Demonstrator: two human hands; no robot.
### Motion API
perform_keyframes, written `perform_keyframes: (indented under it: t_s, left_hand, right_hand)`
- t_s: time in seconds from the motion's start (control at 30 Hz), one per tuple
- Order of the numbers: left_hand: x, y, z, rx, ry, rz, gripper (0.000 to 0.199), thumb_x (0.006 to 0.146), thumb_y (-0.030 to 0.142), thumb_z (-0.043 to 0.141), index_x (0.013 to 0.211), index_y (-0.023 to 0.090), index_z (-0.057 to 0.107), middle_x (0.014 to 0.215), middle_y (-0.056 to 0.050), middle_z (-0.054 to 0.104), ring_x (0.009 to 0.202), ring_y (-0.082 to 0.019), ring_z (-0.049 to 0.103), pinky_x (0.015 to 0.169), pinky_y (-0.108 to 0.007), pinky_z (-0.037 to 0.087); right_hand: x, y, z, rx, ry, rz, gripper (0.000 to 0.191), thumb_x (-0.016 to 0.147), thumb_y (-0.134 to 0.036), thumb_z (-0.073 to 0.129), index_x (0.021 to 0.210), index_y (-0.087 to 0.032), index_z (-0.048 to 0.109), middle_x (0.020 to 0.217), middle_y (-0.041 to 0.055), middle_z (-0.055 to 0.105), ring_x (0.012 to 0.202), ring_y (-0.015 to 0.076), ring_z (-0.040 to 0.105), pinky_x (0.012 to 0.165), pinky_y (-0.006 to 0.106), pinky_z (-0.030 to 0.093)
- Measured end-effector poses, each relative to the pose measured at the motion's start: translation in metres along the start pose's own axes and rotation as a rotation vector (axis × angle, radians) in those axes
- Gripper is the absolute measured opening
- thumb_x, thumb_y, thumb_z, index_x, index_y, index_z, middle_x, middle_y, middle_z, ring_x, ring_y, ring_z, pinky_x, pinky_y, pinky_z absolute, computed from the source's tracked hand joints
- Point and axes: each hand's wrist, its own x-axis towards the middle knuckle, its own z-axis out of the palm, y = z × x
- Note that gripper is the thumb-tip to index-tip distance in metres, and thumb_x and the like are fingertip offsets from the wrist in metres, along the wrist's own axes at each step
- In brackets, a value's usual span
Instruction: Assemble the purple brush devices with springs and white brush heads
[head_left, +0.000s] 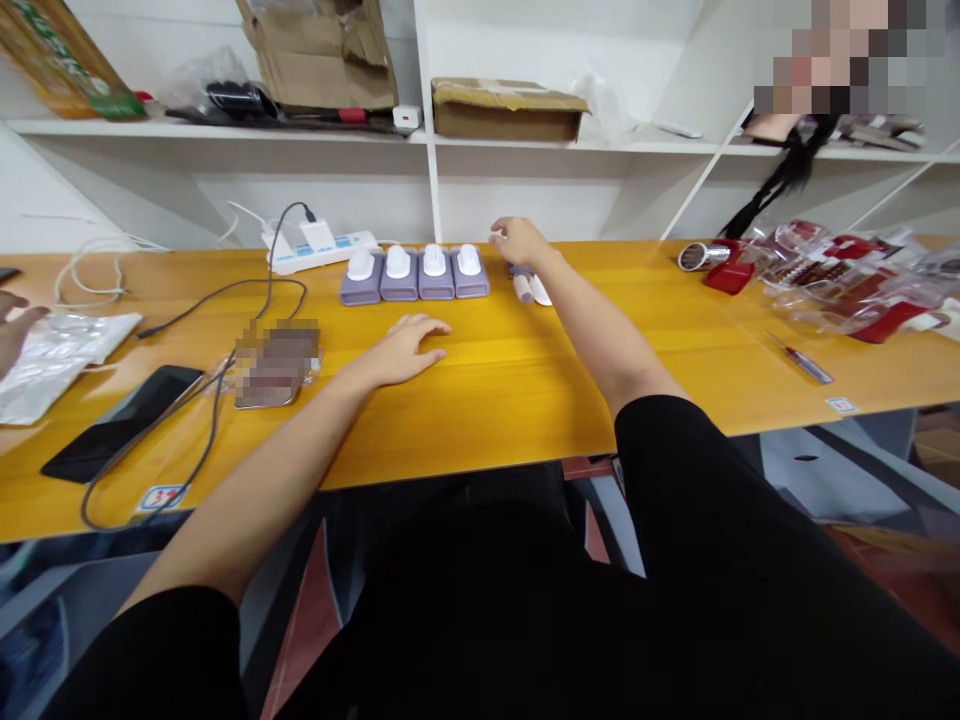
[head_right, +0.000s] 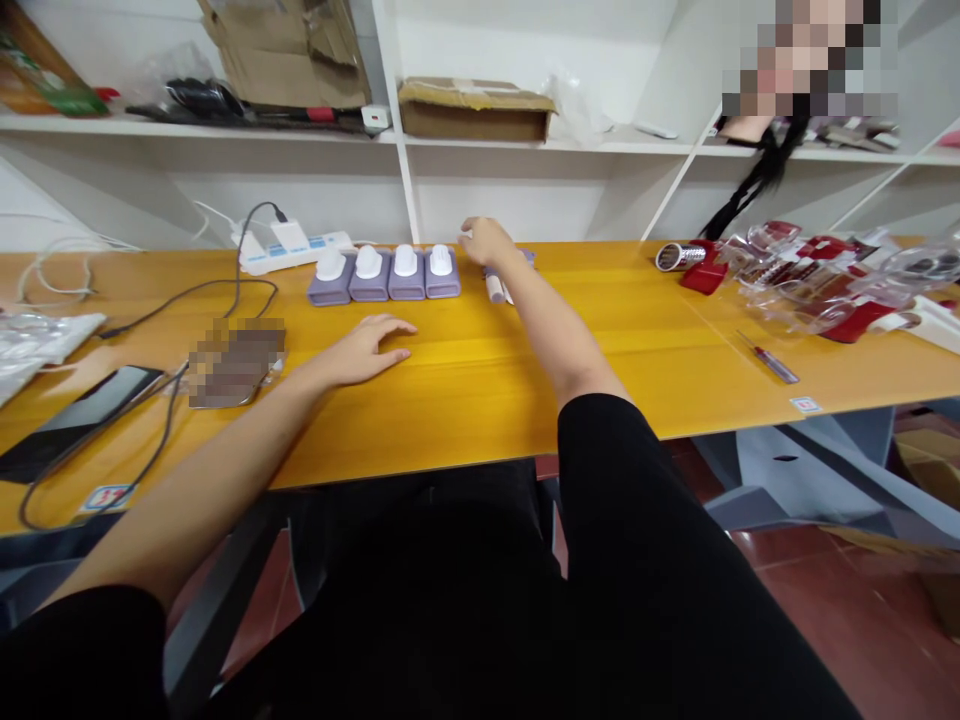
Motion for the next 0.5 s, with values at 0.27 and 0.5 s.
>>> perform_keyframes:
  t_s: [0.27,0.5]
  left_hand:
    - [-0.002,-0.003,0.006,0.029,-0.032,-0.039,0.041,0.101,0.049,0.068,0.136,0.030,0.077,0.145,-0.012,0.072,0.150,-0.042,0.058,0.133,-0.074,0.040]
    - [-0.002,0.001,0.002,0.014,-0.017,-0.014,0.045,0.101,0.044,0.069,0.142,0.027,0.072,0.151,-0.014,0.071,0.150,-0.041,0.060,0.133,-0.070,0.043]
  right_hand:
    - [0.013,-0.068,0.034,0.045,-0.128,0.147,0.081,0.104,-0.053,0.081,0.164,-0.003,0.056,0.164,0.0311,0.067,0.151,0.0407,0.068,0.126,0.049,0.056]
    - [-0.015,-0.071,0.029,-0.020,-0.146,0.109,0.066,0.104,-0.044,0.080,0.152,-0.001,0.067,0.153,0.0350,0.073,0.144,0.0450,0.074,0.118,0.050,0.061]
